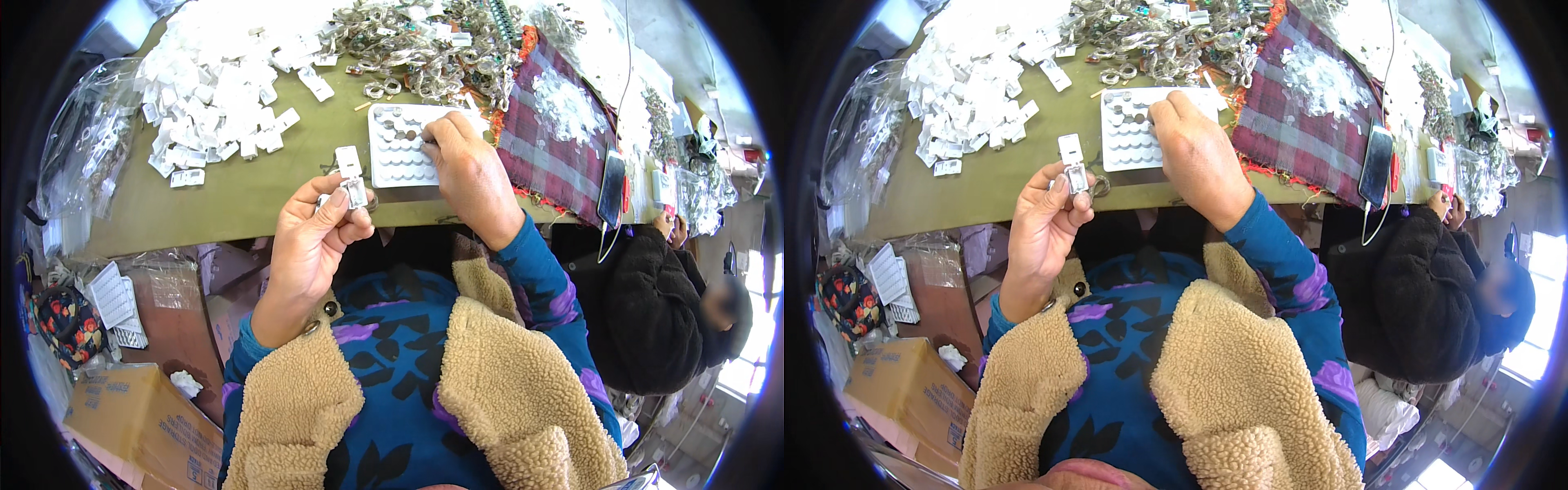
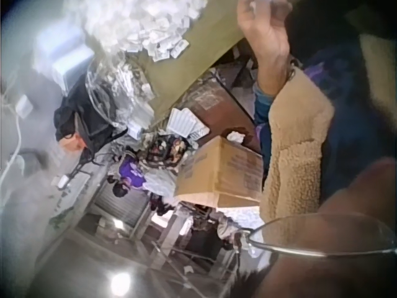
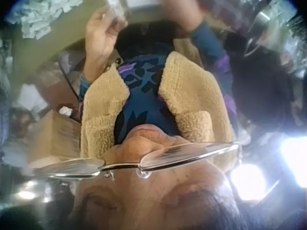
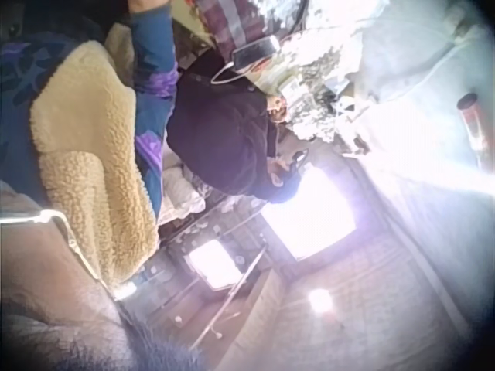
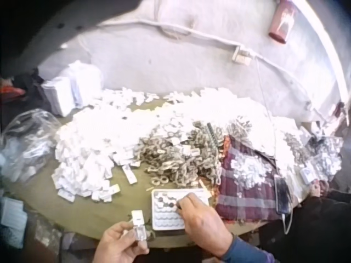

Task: The person repeatedly picks small white rectangular components and metal rings from a table, inserts the rings into the components, and places the assembled units into a white tray. The person handles items one at a time and continues the cycle throughout the clip.

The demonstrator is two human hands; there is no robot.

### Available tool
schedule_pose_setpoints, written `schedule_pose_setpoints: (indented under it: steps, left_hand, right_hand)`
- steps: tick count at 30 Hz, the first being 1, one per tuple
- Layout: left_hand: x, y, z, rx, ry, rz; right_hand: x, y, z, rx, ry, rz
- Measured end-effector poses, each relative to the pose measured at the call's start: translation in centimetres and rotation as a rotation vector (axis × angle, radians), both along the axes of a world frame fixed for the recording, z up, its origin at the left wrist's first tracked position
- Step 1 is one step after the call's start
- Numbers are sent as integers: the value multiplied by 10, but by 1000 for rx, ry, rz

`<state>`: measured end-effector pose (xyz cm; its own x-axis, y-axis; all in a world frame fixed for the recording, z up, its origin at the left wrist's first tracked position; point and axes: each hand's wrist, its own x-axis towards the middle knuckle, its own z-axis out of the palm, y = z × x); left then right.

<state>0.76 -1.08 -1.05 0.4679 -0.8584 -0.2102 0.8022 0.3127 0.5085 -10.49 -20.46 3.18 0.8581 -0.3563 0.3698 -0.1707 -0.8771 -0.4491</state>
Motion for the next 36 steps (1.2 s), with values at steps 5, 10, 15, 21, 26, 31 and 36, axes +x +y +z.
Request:
schedule_pose_setpoints:
  steps: [5, 10, 15, 21, 26, 31, 36]
  left_hand:
    - [-7, 3, -1, -16, 41, 14]
    - [-14, 7, 2, -41, -24, 24]
    - [-12, 11, 0, -100, 67, -3]
    - [-9, 11, 2, -147, 82, -17]
    - [-11, 5, 5, 5, -68, 78]
    - [0, 5, 8, 109, -149, 48]
    - [8, 0, 6, 81, -151, 22]
  right_hand:
    - [-7, 38, 17, 295, -121, 90]
    - [-1, 74, 16, 316, -188, 149]
    - [-1, 73, 19, 452, -159, 162]
    - [6, 66, 18, 428, -318, 128]
    - [17, 68, 0, -105, -480, 312]
    - [11, 55, -6, 150, -426, 129]
    - [23, 17, -8, 35, -287, 14]
